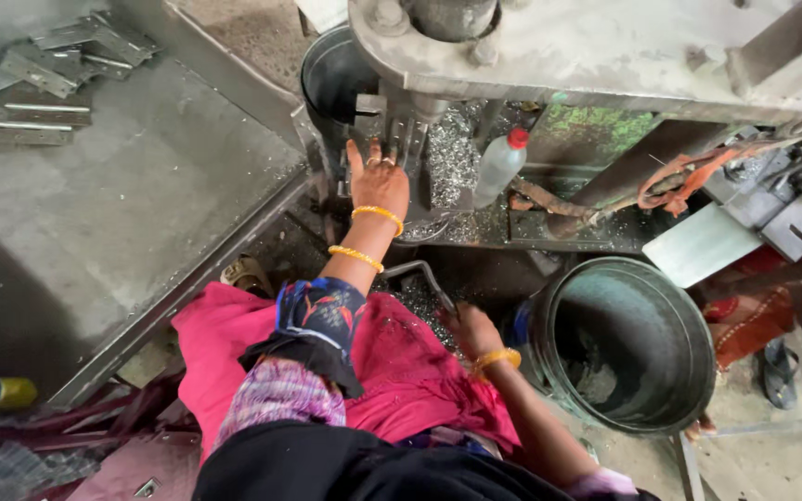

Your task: The person picks up metal hinge plates and pins, inserts the pins into the hinges, and places the assembled components into a machine for pressing.

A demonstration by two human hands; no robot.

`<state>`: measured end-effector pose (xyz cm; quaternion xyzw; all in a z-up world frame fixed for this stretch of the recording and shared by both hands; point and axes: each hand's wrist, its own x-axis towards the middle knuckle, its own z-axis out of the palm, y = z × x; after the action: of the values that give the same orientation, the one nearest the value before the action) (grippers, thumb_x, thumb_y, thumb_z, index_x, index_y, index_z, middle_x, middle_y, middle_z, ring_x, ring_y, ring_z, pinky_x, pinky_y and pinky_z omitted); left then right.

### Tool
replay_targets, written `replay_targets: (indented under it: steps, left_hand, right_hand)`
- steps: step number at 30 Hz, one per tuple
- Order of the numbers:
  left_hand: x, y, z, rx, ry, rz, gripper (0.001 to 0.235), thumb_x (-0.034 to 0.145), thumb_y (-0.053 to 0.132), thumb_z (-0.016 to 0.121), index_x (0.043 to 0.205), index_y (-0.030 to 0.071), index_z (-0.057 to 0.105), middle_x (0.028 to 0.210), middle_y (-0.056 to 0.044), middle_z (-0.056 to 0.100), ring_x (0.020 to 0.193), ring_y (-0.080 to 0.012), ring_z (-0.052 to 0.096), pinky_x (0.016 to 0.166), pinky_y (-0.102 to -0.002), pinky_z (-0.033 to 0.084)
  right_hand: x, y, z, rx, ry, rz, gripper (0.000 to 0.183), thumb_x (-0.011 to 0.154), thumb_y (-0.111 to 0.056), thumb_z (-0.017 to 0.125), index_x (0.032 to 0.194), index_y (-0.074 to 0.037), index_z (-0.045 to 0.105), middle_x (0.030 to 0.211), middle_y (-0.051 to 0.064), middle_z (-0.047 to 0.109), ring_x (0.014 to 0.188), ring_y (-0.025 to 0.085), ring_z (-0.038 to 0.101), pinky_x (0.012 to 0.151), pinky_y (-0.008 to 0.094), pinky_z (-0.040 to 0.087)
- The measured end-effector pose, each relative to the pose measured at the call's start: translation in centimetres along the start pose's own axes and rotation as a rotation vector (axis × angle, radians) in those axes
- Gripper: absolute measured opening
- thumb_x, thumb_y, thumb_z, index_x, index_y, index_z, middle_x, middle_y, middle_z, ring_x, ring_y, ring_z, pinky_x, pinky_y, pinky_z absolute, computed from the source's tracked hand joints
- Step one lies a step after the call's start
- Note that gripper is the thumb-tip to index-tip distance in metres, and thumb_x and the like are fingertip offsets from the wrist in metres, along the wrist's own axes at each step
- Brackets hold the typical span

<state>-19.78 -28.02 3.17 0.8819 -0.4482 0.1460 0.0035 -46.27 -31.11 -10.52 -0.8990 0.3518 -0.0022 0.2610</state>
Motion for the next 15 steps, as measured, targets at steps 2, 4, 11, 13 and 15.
replay_targets:
  steps: [2,4,11,13,15]
  left_hand:
    - [-0.5,-0.9,-0.8,-0.065,-0.141,0.008,0.042,0.094,0.013,0.045,0.128,0.017,0.069,0.155,-0.003,0.048,0.15,-0.0291,0.031,0.117,-0.068,0.002]
    - [-0.4,-1.0,-1.3,-0.063,-0.144,0.01,0.041,0.098,0.013,0.045,0.131,0.016,0.069,0.155,-0.004,0.05,0.152,-0.0282,0.032,0.119,-0.068,0.002]
    - [2.3,0.5,-0.4,-0.027,-0.13,-0.052,0.041,0.101,0.016,0.045,0.134,0.016,0.069,0.153,-0.003,0.054,0.15,-0.029,0.036,0.121,-0.068,0.0]
    - [2.1,0.6,0.1,-0.029,-0.123,-0.045,0.042,0.096,0.015,0.045,0.131,0.017,0.069,0.152,-0.002,0.053,0.147,-0.0282,0.035,0.119,-0.068,0.0]
    - [2.9,-1.0,-0.3,-0.013,-0.094,-0.063,0.042,0.092,0.015,0.045,0.127,0.018,0.069,0.151,-0.001,0.052,0.145,-0.0274,0.035,0.116,-0.069,0.0]
  right_hand:
    - [-0.9,-1.2,0.7,0.024,-0.053,0.154,0.052,0.092,-0.059,0.06,0.096,-0.007,0.069,0.098,0.022,0.072,0.095,0.045,0.067,0.081,0.056,0.052]
    - [-0.6,-1.7,-0.9,-0.005,-0.048,0.1,0.052,0.093,-0.057,0.059,0.097,-0.007,0.068,0.097,0.022,0.072,0.094,0.045,0.068,0.08,0.056,0.053]
    - [-0.5,-1.9,-2.4,0.14,-0.155,0.079,0.051,0.093,-0.057,0.06,0.096,-0.007,0.07,0.088,0.024,0.072,0.083,0.041,0.072,0.077,0.052,0.055]
    - [-2.4,-1.9,-0.8,0.112,-0.083,0.101,0.049,0.094,-0.055,0.06,0.096,-0.007,0.068,0.088,0.023,0.073,0.084,0.042,0.07,0.076,0.054,0.054]
    - [-1.1,-2.7,-1.1,0.084,-0.004,0.086,0.047,0.094,-0.054,0.06,0.096,-0.007,0.066,0.089,0.021,0.073,0.086,0.043,0.069,0.074,0.055,0.052]
